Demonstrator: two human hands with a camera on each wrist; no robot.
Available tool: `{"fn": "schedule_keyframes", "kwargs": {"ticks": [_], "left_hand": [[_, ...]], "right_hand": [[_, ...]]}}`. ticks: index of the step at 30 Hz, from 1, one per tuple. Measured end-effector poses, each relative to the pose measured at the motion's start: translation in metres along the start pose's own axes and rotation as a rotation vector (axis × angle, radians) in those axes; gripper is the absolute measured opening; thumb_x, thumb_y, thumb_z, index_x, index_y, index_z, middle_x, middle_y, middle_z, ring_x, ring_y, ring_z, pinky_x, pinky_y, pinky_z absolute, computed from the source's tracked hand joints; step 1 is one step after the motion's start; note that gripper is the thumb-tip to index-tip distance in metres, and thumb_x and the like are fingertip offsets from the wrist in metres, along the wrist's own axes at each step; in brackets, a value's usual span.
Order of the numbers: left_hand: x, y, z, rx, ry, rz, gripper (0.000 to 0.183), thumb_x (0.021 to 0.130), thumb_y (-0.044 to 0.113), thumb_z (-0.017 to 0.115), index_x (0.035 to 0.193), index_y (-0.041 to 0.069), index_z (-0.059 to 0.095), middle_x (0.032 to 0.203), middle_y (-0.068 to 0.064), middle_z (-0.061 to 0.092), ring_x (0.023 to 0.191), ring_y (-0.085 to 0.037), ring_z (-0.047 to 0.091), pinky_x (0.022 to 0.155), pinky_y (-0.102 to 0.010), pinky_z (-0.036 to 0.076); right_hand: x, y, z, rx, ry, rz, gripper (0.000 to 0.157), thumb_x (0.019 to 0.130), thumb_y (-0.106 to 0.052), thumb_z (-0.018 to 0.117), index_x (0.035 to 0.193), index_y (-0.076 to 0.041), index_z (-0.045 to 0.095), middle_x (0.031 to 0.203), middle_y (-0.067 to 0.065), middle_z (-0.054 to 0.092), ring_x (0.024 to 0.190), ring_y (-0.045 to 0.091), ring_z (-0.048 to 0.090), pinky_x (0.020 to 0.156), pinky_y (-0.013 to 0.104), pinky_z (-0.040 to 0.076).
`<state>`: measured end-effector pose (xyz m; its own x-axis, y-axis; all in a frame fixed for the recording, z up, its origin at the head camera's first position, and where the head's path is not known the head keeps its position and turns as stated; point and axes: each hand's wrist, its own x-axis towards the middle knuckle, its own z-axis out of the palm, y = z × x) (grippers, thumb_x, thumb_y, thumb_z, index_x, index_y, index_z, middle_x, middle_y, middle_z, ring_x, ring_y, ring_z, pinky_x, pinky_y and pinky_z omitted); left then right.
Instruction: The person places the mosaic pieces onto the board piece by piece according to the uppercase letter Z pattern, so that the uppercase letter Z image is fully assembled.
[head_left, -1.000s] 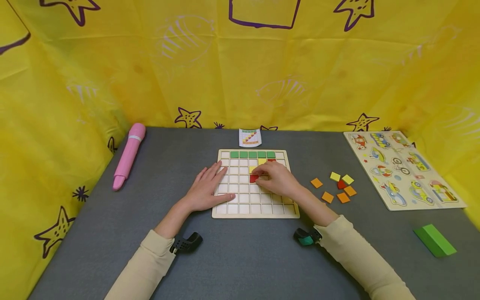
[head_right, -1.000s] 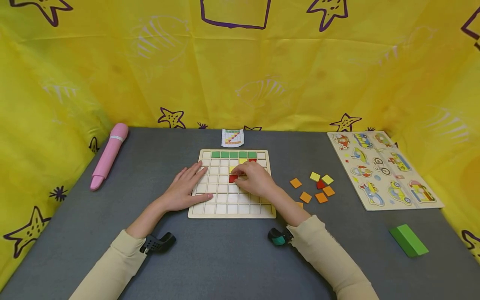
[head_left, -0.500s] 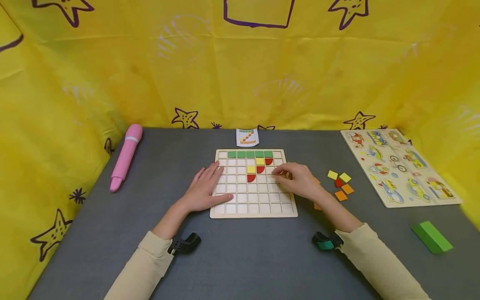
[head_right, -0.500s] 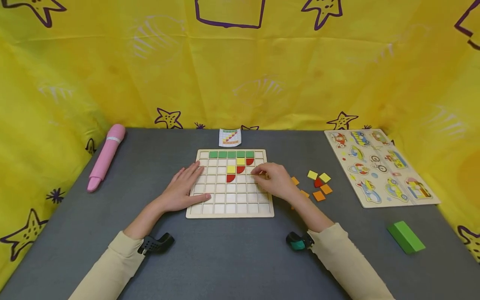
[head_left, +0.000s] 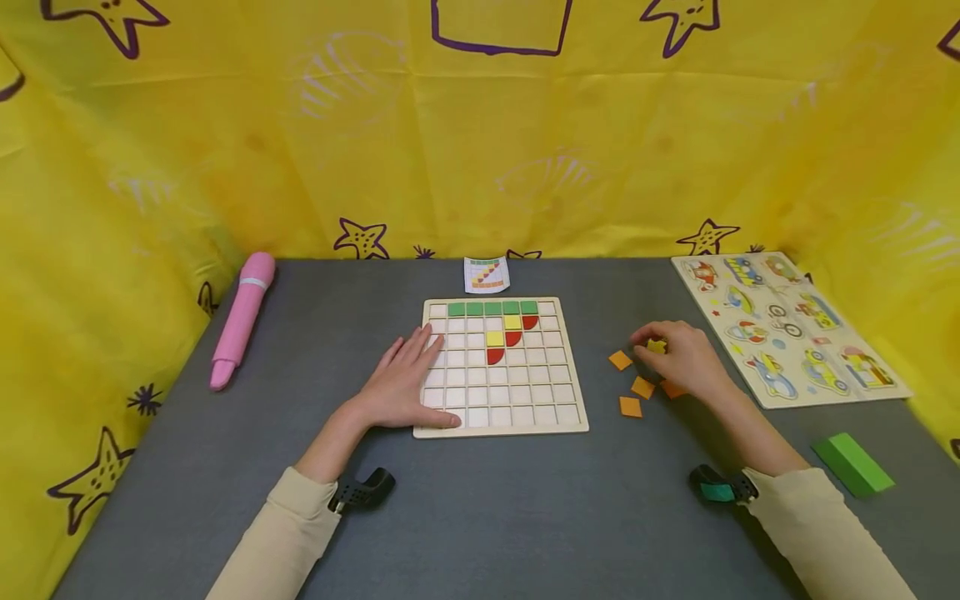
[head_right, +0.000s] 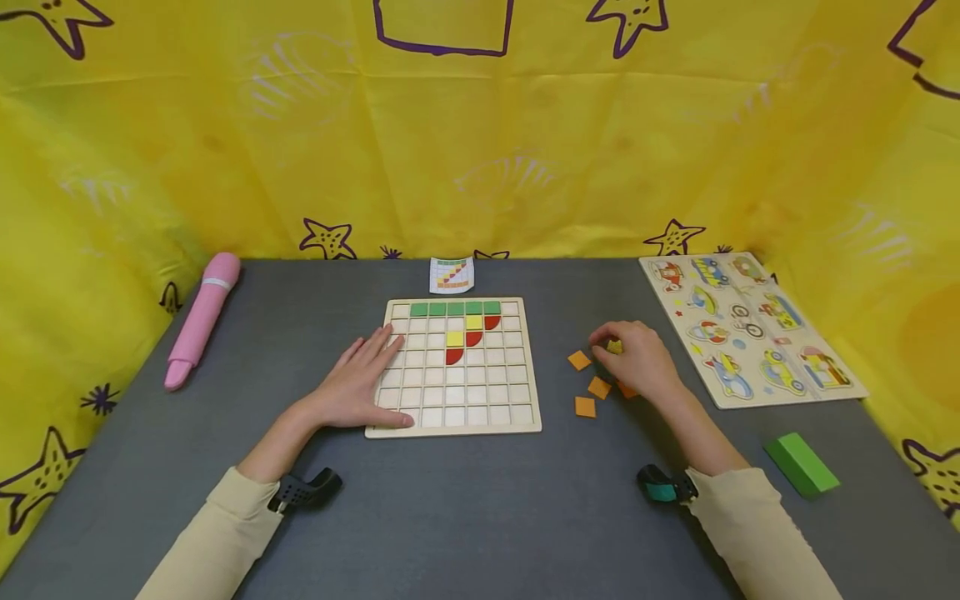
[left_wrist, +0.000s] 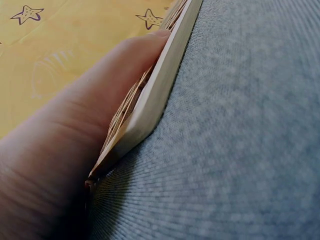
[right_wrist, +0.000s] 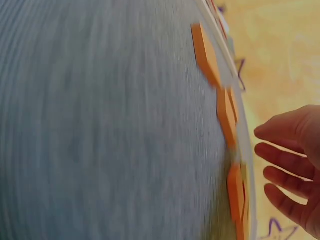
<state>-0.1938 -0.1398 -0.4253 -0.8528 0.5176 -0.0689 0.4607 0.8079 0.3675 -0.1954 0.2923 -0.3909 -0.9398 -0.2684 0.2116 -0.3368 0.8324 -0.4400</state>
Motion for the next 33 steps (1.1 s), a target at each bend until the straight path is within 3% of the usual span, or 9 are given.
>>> {"fn": "schedule_keyframes", "kwargs": {"ticks": [7,13,18,26,33], "left_hand": [[-0.002,0.0,0.0,-0.004,0.002,0.005,0.126,0.066,0.081,0.063,0.157,0.01,0.013,0.163,-0.01,-0.002,0.149,-0.025,-0.002,0.116,-0.05,0.0],[-0.002,0.0,0.0,-0.012,0.004,0.008,0.125,0.066,0.08,0.064,0.157,0.011,0.015,0.163,-0.01,-0.003,0.149,-0.025,-0.003,0.116,-0.05,0.0],[-0.002,0.0,-0.001,-0.011,0.002,0.008,0.125,0.067,0.08,0.064,0.158,0.011,0.014,0.163,-0.01,-0.003,0.149,-0.025,-0.004,0.116,-0.05,-0.001],[-0.002,0.002,-0.002,-0.01,-0.004,0.005,0.125,0.066,0.08,0.065,0.158,0.011,0.014,0.163,-0.011,-0.003,0.149,-0.025,-0.003,0.116,-0.05,-0.001],[-0.001,0.002,-0.002,-0.012,-0.005,-0.004,0.124,0.066,0.079,0.065,0.158,0.011,0.015,0.163,-0.011,-0.002,0.149,-0.026,-0.003,0.116,-0.05,-0.001]], "right_hand": [[-0.005,0.021,-0.009,-0.008,0.019,-0.014,0.018,0.083,-0.003,0.073,0.1,0.001,0.072,0.098,0.019,0.069,0.092,0.038,0.058,0.085,0.055,0.04],[-0.004,0.024,-0.006,0.004,0.012,-0.008,0.019,0.083,-0.004,0.074,0.101,0.001,0.071,0.098,0.018,0.069,0.091,0.036,0.058,0.083,0.053,0.041],[-0.001,0.021,-0.002,0.003,0.023,-0.008,0.02,0.085,-0.011,0.075,0.102,-0.002,0.072,0.098,0.015,0.07,0.088,0.032,0.059,0.077,0.047,0.043],[0.003,0.016,-0.001,0.014,-0.004,0.02,0.025,0.085,-0.014,0.076,0.105,-0.001,0.071,0.099,0.016,0.071,0.091,0.034,0.061,0.08,0.05,0.045],[0.014,-0.005,0.005,0.078,-0.037,0.037,0.026,0.086,-0.015,0.075,0.108,-0.002,0.07,0.1,0.014,0.071,0.091,0.031,0.062,0.08,0.047,0.047]]}}
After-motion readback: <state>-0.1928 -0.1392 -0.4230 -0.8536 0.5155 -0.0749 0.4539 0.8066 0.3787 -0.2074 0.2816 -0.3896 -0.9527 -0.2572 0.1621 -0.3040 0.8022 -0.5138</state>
